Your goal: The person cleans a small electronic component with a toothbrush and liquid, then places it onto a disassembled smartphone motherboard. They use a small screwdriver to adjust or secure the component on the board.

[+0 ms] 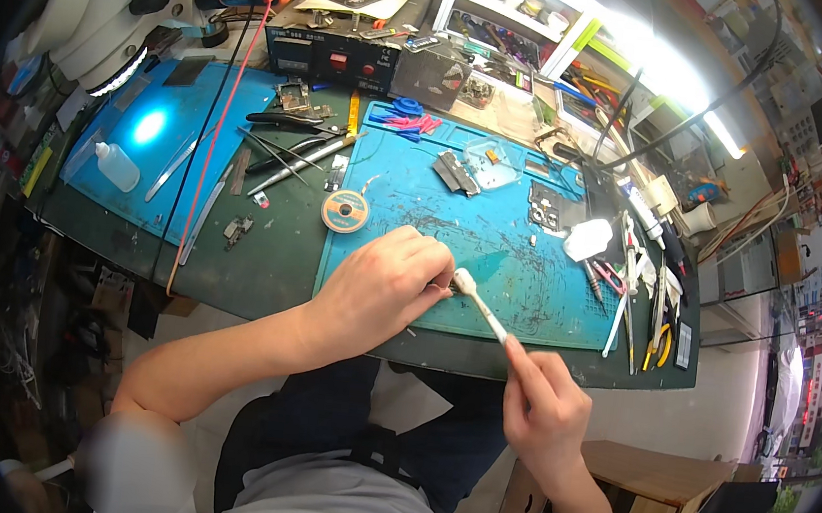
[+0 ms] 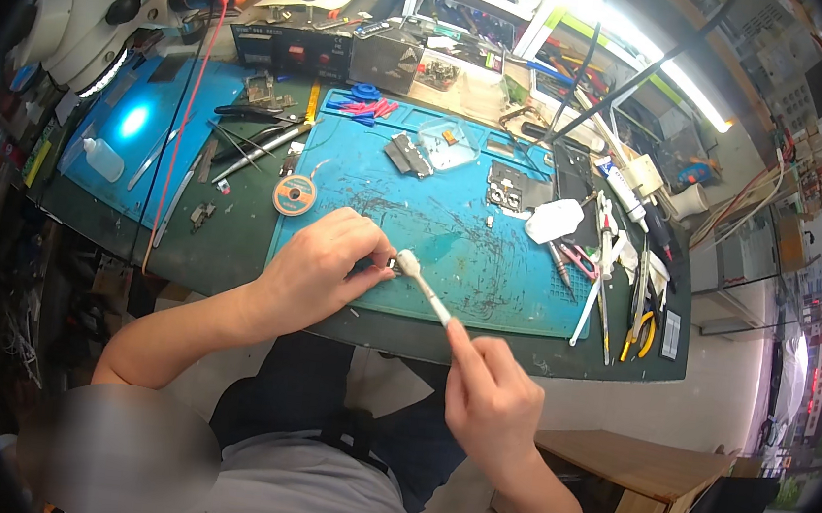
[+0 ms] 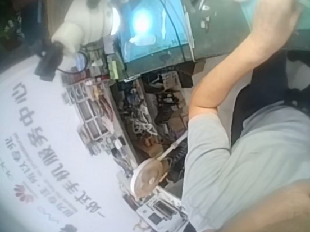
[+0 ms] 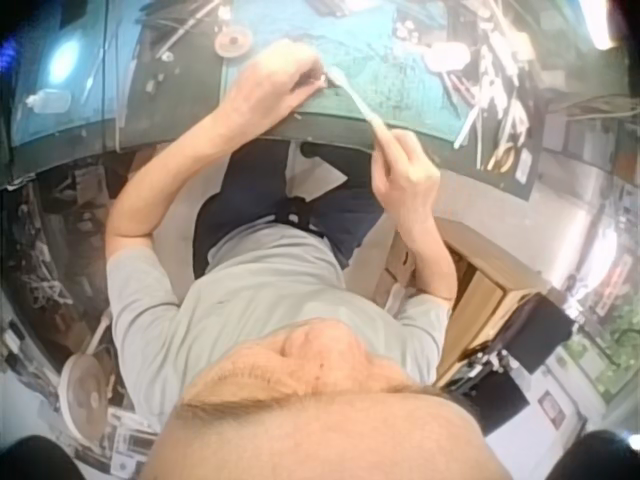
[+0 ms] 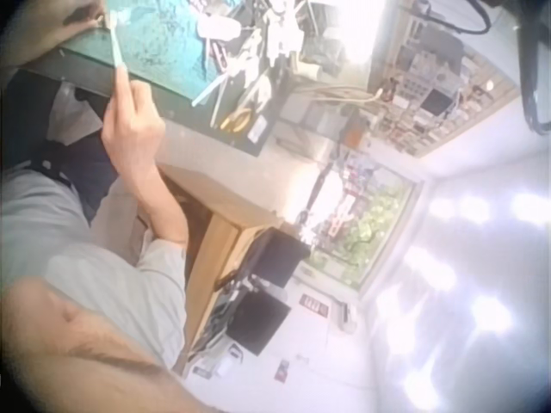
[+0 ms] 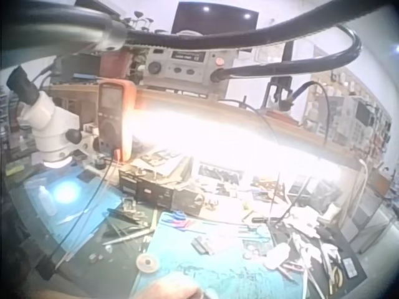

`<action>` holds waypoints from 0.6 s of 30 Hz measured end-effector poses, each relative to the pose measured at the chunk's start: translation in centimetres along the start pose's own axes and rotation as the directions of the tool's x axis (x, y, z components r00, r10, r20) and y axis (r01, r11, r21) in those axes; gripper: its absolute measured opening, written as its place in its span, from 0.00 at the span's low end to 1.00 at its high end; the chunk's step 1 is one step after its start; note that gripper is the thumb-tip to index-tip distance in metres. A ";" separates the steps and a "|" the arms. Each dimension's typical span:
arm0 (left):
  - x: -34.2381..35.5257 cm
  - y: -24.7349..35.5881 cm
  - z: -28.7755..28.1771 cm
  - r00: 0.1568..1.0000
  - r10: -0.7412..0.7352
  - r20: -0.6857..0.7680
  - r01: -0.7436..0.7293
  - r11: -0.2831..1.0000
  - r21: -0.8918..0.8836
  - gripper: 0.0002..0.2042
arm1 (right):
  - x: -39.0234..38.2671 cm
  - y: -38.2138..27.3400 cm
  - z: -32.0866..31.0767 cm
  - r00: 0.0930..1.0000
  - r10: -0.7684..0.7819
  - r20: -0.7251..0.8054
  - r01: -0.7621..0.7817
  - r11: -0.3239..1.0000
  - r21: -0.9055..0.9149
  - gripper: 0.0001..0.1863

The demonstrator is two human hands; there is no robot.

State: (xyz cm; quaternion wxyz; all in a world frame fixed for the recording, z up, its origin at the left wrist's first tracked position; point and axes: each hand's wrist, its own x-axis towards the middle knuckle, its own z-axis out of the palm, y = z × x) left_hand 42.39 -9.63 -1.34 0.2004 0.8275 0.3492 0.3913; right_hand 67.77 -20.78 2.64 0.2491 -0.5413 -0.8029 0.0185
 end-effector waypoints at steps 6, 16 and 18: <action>-0.3 0.2 0.4 0.993 0.031 -0.118 -0.031 1.000 0.004 0.08 | 0.4 1.9 -2.0 0.971 0.141 -0.193 -0.152 0.987 -0.045 0.20; -0.5 0.7 0.3 0.989 -0.074 -0.126 0.079 0.996 0.037 0.14 | 0.8 0.5 -0.5 0.992 0.075 -0.097 -0.071 0.997 0.044 0.21; -0.3 0.7 0.2 0.993 -0.062 -0.100 0.068 0.996 0.055 0.16 | 1.1 0.2 -0.4 0.996 0.033 -0.078 -0.029 0.998 0.054 0.22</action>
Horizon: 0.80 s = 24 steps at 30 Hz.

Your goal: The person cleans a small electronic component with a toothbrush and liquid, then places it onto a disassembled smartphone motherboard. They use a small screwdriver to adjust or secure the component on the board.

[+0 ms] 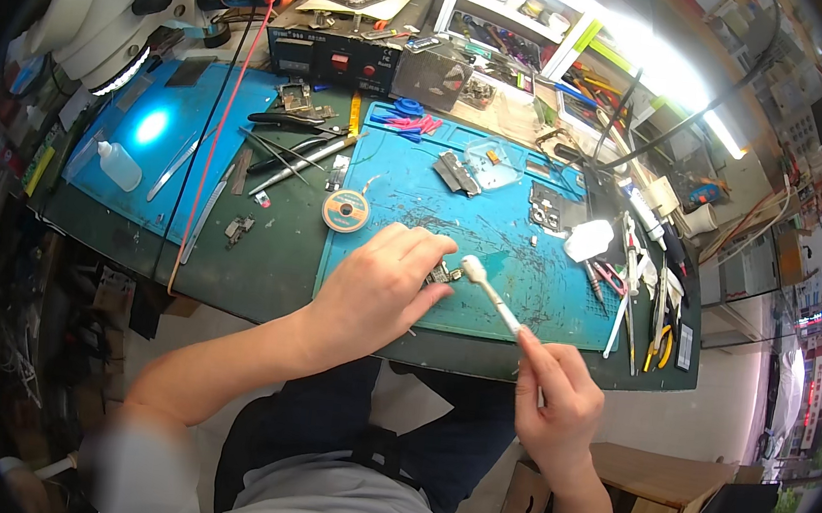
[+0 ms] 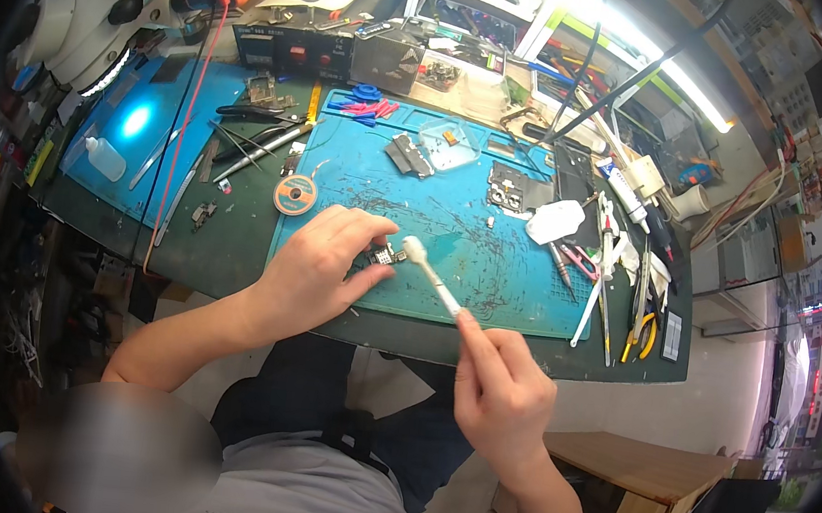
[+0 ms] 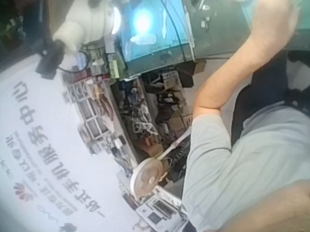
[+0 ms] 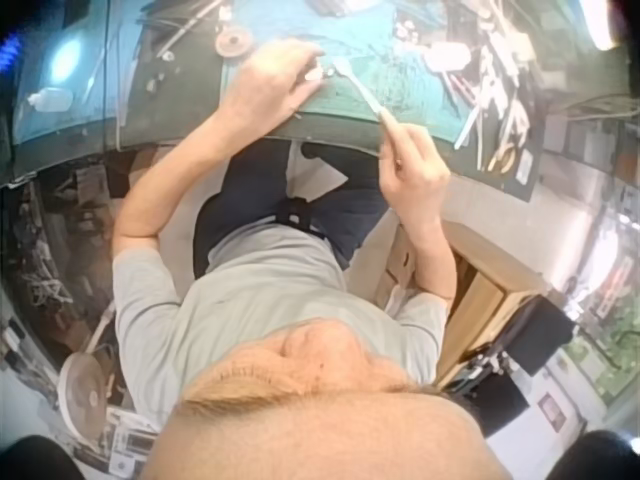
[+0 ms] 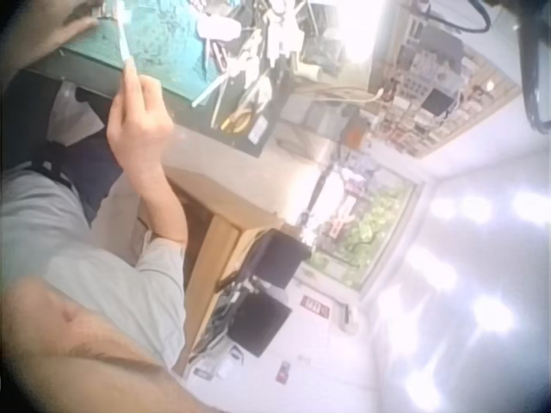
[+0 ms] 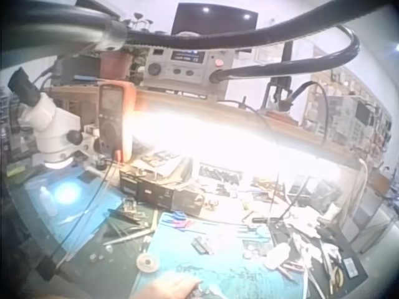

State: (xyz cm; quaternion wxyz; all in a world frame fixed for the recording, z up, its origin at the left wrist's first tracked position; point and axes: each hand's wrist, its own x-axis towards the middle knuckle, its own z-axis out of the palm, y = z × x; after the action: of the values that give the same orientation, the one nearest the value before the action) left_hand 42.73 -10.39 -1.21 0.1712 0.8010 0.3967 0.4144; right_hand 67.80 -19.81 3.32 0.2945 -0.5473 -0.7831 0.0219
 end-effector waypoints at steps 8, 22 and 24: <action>0.0 -0.4 0.2 0.999 -0.013 0.047 0.014 1.000 -0.023 0.18 | 0.3 0.0 0.7 0.995 -0.086 0.040 0.088 0.995 -0.049 0.25; 0.5 -0.9 -0.3 0.985 -0.168 -0.025 0.162 0.974 -0.157 0.04 | -0.4 4.2 -2.0 0.969 0.133 -0.207 -0.160 0.980 -0.120 0.19; 0.5 -1.0 -0.6 0.992 -0.127 -0.005 0.125 0.983 -0.134 0.04 | -1.6 5.4 -1.5 0.961 0.186 -0.207 -0.205 0.976 -0.078 0.18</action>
State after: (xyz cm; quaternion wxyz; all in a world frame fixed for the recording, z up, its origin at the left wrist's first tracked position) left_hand 41.98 -9.40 -1.16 0.2474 0.7582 0.4191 0.4339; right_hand 73.47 -19.47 1.97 0.3401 -0.6353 -0.6921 -0.0422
